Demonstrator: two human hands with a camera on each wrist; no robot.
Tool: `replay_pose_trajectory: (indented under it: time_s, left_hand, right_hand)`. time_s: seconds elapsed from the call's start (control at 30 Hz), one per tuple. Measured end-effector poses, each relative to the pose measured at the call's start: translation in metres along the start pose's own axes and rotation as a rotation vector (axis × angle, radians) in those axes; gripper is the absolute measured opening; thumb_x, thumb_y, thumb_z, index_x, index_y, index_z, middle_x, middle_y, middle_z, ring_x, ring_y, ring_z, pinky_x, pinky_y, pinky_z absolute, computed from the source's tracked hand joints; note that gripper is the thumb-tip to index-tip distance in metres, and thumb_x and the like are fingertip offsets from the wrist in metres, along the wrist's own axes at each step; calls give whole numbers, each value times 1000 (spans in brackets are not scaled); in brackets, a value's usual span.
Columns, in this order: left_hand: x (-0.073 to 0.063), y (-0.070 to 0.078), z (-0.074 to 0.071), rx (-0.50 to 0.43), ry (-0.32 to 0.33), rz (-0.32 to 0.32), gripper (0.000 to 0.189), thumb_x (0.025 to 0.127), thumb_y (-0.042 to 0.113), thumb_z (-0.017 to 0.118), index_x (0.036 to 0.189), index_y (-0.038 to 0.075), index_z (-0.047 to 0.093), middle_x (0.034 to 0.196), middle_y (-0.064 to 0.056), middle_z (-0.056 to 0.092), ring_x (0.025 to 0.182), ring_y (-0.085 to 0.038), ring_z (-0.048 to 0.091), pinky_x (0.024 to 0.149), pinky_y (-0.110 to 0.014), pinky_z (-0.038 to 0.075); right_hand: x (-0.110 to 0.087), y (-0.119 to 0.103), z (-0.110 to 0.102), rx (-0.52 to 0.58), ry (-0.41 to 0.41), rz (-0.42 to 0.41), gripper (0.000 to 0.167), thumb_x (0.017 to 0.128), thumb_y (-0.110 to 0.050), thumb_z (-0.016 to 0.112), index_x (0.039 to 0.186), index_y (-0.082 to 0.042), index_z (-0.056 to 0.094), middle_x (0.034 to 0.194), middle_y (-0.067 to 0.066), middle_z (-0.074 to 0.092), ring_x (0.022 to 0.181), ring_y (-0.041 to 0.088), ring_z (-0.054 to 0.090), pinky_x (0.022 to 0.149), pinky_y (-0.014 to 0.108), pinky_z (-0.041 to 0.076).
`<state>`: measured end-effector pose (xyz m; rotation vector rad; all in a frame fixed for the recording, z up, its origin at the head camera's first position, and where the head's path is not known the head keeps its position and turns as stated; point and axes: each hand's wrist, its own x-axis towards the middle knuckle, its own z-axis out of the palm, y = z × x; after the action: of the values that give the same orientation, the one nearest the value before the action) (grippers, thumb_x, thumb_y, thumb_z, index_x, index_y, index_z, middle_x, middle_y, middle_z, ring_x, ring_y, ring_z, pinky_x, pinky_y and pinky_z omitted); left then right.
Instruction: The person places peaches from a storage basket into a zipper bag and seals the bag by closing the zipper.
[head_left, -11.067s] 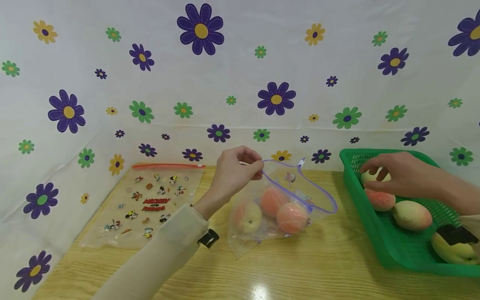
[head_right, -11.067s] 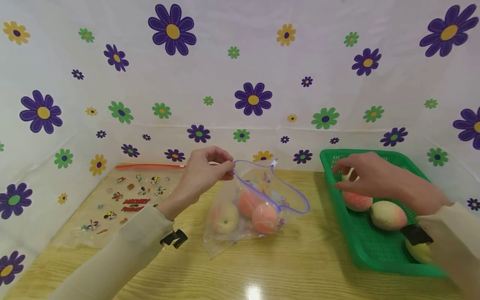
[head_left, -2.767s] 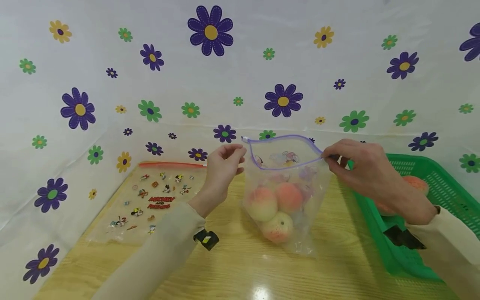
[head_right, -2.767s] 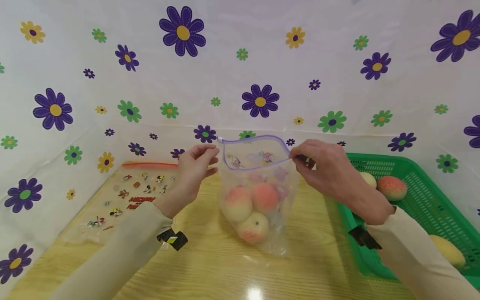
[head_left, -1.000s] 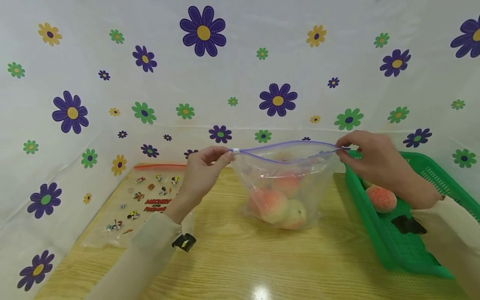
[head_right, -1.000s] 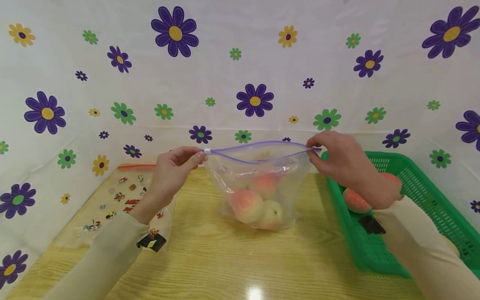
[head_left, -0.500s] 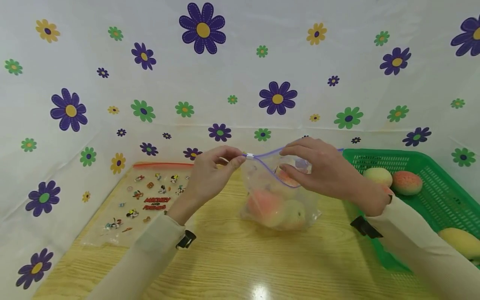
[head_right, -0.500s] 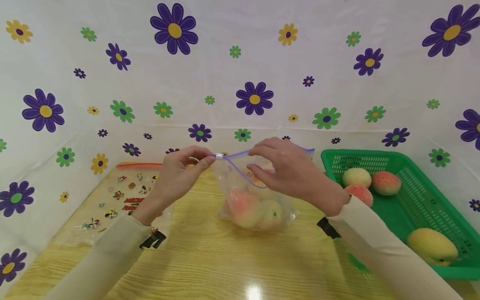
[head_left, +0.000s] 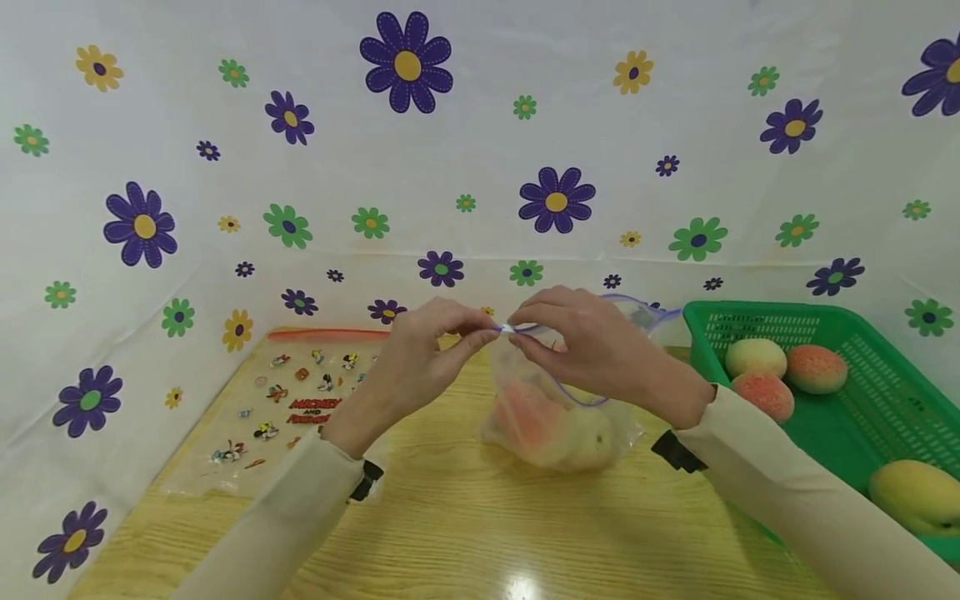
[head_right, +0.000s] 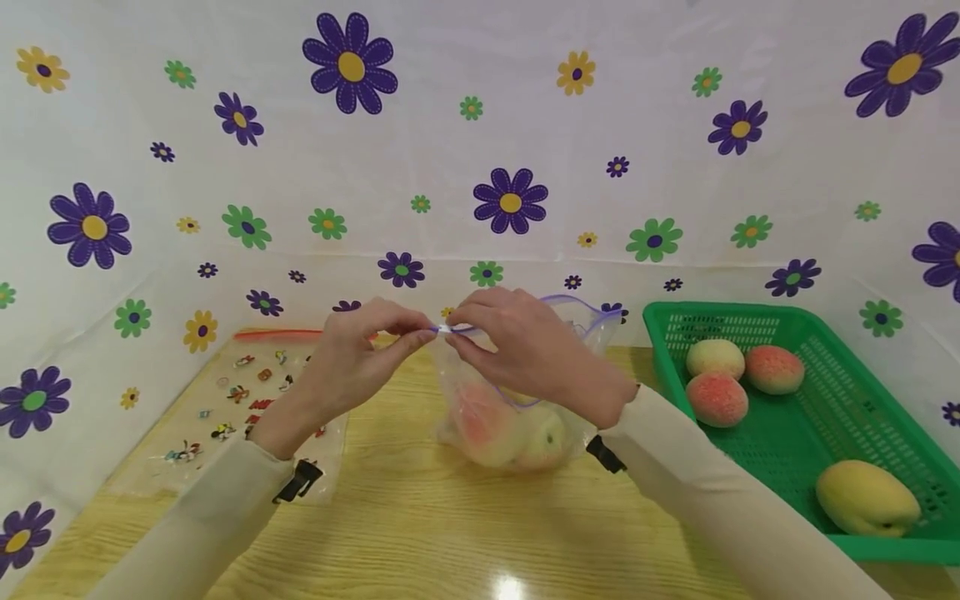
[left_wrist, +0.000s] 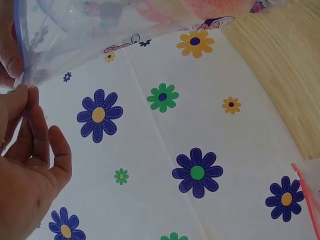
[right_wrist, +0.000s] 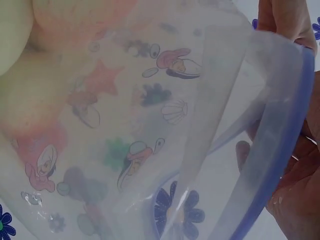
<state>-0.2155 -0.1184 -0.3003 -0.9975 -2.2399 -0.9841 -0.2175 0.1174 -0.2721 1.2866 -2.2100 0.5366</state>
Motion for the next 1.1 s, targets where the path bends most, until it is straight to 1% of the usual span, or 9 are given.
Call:
replay_pose_trajectory:
  time_s: [0.07, 0.23, 0.37, 0.47, 0.6, 0.83, 1.0, 1.1]
  left_hand:
    - [0, 2, 0, 14, -8, 19, 9, 95, 11, 73, 101, 7, 77, 97, -3, 76, 88, -12, 64, 74, -27, 56]
    - [0, 5, 1, 69, -29, 62, 5, 97, 6, 69, 99, 4, 73, 94, -4, 72, 88, -15, 60, 77, -30, 55]
    - [0, 9, 3, 131, -44, 78, 3, 98, 5, 67, 96, 5, 69, 90, -4, 67, 86, -16, 57, 76, -30, 53]
    - [1, 11, 5, 167, -49, 80, 4, 98, 5, 66, 95, 5, 66, 89, -4, 66, 85, -17, 56, 74, -28, 52]
    - [1, 10, 6, 188, -49, 65, 4, 99, 4, 65, 94, 5, 65, 88, -4, 64, 84, -17, 55, 72, -28, 51]
    - [1, 8, 11, 188, -31, 61, 6, 99, 3, 63, 93, 5, 62, 85, -4, 60, 81, -17, 52, 70, -28, 47]
    - [2, 7, 12, 179, -27, 54, 6, 99, 3, 63, 94, 5, 61, 85, -5, 59, 81, -17, 52, 70, -28, 48]
    - [2, 7, 11, 176, -27, 45, 6, 99, 3, 62, 94, 5, 61, 85, -5, 59, 81, -17, 52, 70, -28, 48]
  right_hand:
    - [1, 1, 1, 7, -4, 1, 13, 91, -12, 77, 102, -5, 76, 99, 5, 76, 91, 19, 71, 78, 33, 61]
    - [3, 0, 2, 31, -42, 10, 9, 93, -12, 75, 100, -6, 75, 94, 3, 75, 81, 14, 66, 70, 27, 58]
    - [4, -2, 4, 49, -61, -2, 5, 92, -7, 73, 97, -6, 72, 90, 3, 70, 76, 14, 60, 65, 24, 53]
    - [4, -3, 5, 55, -65, -2, 6, 91, -4, 73, 96, -6, 71, 89, 3, 69, 76, 14, 58, 65, 24, 53]
    - [5, -4, 5, 66, -71, 7, 5, 91, -4, 72, 96, -5, 71, 89, 4, 69, 77, 14, 60, 68, 25, 56]
    - [6, -5, 6, 76, -74, 12, 4, 93, -2, 69, 94, -6, 69, 89, 4, 68, 79, 14, 61, 69, 27, 57]
    - [6, -4, 7, 84, -66, 12, 4, 92, -1, 69, 94, -4, 68, 89, 6, 69, 83, 15, 67, 74, 29, 60]
    - [6, -5, 6, 81, -72, 19, 3, 92, -1, 69, 95, -4, 69, 89, 6, 69, 82, 16, 66, 73, 29, 60]
